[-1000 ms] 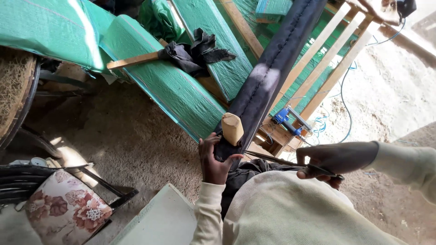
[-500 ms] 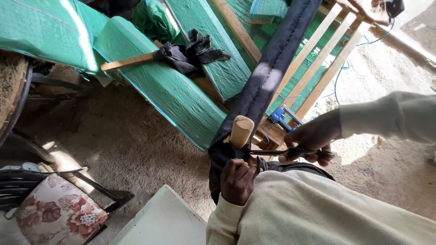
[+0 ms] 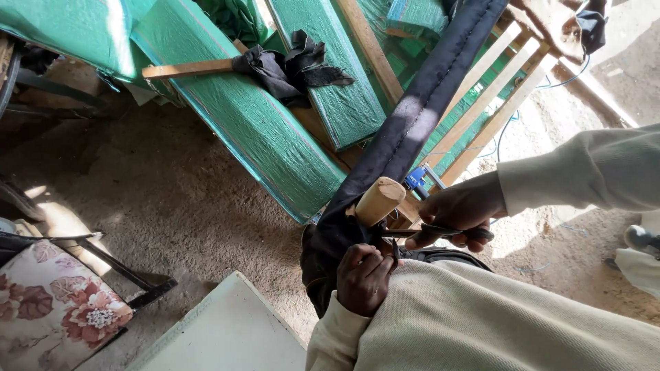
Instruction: Securing black fabric to a wooden furniture frame using a pneumatic stapler.
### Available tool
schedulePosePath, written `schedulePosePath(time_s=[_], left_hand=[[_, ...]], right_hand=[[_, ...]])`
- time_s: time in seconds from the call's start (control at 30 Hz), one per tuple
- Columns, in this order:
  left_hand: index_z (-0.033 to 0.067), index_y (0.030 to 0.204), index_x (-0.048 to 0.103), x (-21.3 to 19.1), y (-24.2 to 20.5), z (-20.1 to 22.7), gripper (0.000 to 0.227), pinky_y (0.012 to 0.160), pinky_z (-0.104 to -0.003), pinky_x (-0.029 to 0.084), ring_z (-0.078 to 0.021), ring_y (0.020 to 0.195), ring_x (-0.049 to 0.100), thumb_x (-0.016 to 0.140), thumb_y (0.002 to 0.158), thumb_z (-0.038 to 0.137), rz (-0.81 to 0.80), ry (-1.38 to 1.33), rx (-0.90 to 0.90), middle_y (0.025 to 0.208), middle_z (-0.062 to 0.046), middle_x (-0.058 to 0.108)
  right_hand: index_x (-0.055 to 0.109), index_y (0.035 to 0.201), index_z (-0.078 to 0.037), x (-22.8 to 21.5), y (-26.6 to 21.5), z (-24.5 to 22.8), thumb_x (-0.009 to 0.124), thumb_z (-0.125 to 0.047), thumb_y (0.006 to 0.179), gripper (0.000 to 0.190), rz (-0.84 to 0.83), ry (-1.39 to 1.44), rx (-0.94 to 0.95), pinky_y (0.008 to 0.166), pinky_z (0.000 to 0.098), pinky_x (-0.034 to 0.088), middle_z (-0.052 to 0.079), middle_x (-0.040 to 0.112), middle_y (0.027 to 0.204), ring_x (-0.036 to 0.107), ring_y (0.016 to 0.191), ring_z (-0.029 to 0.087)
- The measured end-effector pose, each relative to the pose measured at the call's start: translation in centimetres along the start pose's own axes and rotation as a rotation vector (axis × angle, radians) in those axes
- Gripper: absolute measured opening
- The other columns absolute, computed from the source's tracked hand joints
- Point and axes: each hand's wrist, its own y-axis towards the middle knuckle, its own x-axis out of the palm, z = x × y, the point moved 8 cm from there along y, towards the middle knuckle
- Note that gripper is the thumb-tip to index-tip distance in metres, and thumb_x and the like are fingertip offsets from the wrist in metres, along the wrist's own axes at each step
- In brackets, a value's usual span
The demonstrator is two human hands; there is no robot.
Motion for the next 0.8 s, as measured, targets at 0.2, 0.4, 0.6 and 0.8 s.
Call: schedulePosePath(time_s=[0.2, 0.4, 0.6, 0.8], left_hand=[[0.0026, 0.082, 0.072, -0.1, -0.2, -0.5, 0.013, 0.07, -0.033, 0.053, -0.0212, 0.083, 0.056, 0.08, 0.092, 0.007, 0.001, -0.002, -0.004, 0.074, -0.002, 0.056], [0.0146, 0.089, 0.078, -2.5, 0.0, -3.6, 0.018, 0.079, -0.04, 0.051, -0.0221, 0.074, 0.054, 0.064, 0.1, 0.018, 0.198, -0.056, -0.229, 0.07, -0.001, 0.061], [0.0047, 0.076, 0.063, -3.5, -2.4, -13.3, 0.034, 0.078, -0.043, 0.054, -0.0284, 0.085, 0.068, 0.077, 0.09, 0.033, 0.403, 0.211, -0.584, 0.085, -0.012, 0.071], [0.01, 0.098, 0.068, -4.1, -0.5, -14.8, 0.008, 0.08, -0.042, 0.051, -0.0277, 0.088, 0.063, 0.07, 0.092, 0.005, 0.218, 0.197, -0.629, 0.093, -0.007, 0.066]], right_hand=[[0.052, 0.086, -0.004, 0.0, -0.1, -0.6, 0.076, -0.044, 0.095, 0.048, 0.038, 0.006, -0.031, 0.038, 0.0286, 0.047, 0.013, 0.059, 0.061, 0.061, 0.046, 0.02], [0.046, 0.104, -0.01, 0.4, -1.3, 1.8, 0.077, -0.05, 0.094, 0.052, -0.005, -0.02, 0.121, 0.05, 0.029, 0.052, 0.009, 0.054, 0.064, 0.063, 0.052, 0.02], [0.047, 0.105, -0.006, 0.7, -1.6, 6.2, 0.057, -0.002, 0.108, 0.012, -0.076, 0.22, -0.077, 0.039, 0.0263, 0.048, 0.012, 0.08, 0.091, 0.059, 0.049, 0.019], [0.053, 0.112, -0.019, 0.6, 4.4, 11.9, 0.076, -0.053, 0.092, 0.046, 0.263, -0.223, -0.164, 0.049, 0.0225, 0.052, -0.003, 0.075, 0.063, 0.059, 0.047, 0.007]])
